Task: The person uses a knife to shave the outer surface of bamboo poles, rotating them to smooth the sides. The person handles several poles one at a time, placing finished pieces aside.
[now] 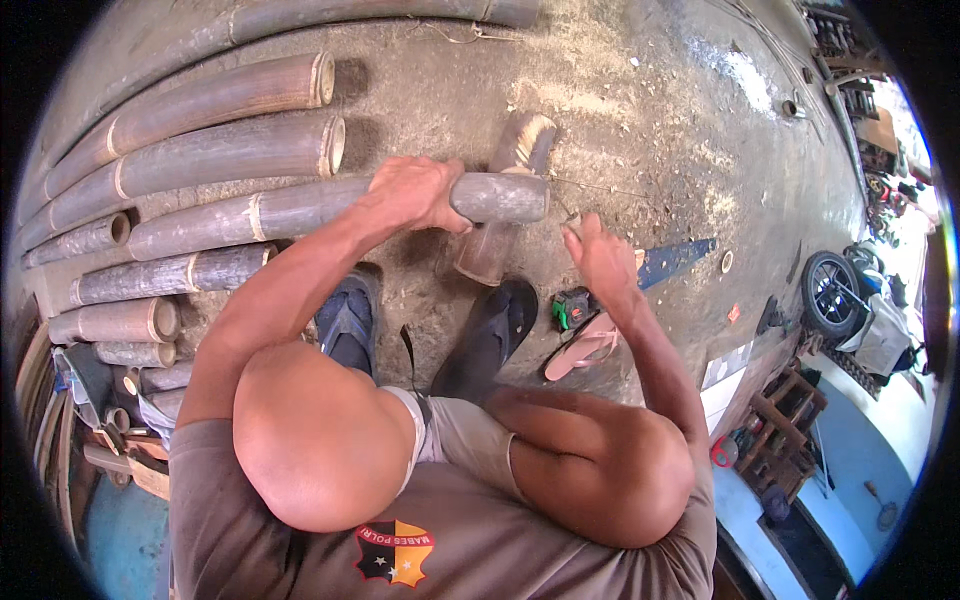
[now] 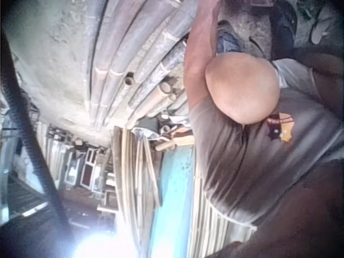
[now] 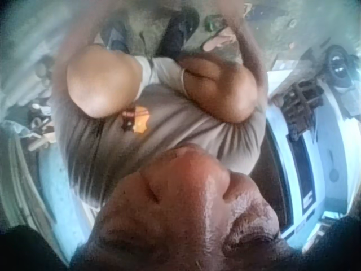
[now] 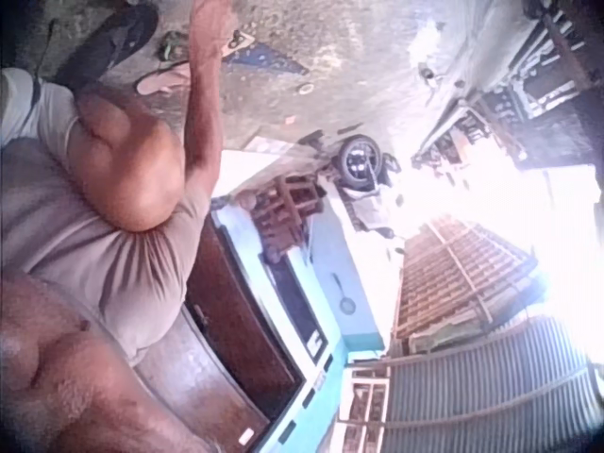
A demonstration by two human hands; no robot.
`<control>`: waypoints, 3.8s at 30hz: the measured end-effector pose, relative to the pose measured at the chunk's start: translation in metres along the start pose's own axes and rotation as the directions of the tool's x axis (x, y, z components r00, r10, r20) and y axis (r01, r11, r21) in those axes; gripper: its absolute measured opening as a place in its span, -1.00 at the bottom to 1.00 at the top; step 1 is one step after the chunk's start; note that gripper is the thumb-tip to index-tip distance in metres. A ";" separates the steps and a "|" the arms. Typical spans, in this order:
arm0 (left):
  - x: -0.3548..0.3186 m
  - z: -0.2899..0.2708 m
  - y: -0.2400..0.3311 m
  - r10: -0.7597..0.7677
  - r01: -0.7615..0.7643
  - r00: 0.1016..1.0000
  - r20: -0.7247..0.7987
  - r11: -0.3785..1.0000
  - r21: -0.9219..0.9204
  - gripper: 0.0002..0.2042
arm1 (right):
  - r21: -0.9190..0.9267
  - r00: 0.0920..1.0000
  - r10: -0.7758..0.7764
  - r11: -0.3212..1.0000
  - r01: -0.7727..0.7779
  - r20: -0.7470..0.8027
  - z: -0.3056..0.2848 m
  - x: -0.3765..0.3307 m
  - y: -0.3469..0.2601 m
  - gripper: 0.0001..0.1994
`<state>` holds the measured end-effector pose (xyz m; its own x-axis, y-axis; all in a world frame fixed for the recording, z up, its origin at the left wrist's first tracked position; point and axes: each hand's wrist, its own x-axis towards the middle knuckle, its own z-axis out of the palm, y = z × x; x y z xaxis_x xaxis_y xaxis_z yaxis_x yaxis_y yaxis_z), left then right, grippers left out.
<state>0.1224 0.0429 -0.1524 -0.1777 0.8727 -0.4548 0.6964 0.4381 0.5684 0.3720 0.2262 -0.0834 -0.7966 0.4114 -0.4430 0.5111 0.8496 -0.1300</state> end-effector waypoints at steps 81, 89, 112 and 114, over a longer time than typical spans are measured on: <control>-0.016 0.033 -0.007 0.102 -0.025 0.929 -0.356 0.976 0.215 -0.36 | 0.079 0.895 -0.292 0.939 0.336 -0.337 -0.021 -0.003 -0.026 -0.58; -0.015 0.026 -0.002 0.059 0.004 0.953 -0.296 0.978 0.207 -0.33 | 0.183 0.870 -0.371 0.878 0.443 -0.324 -0.065 -0.006 -0.064 -0.58; 0.004 -0.012 -0.006 0.036 -0.036 0.999 0.023 0.999 0.012 -0.33 | 0.245 0.987 0.044 0.970 -0.005 -0.154 0.005 0.004 0.001 -0.58; 0.002 -0.004 -0.008 0.059 -0.057 0.997 -0.053 0.997 0.052 -0.35 | 0.211 0.974 -0.032 0.974 0.081 -0.226 -0.004 -0.004 -0.010 -0.59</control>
<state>0.1139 0.0421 -0.1556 -0.1726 0.9074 -0.3832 0.7405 0.3761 0.5570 0.3689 0.2171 -0.0766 -0.8650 0.4477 -0.2268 0.5013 0.7913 -0.3502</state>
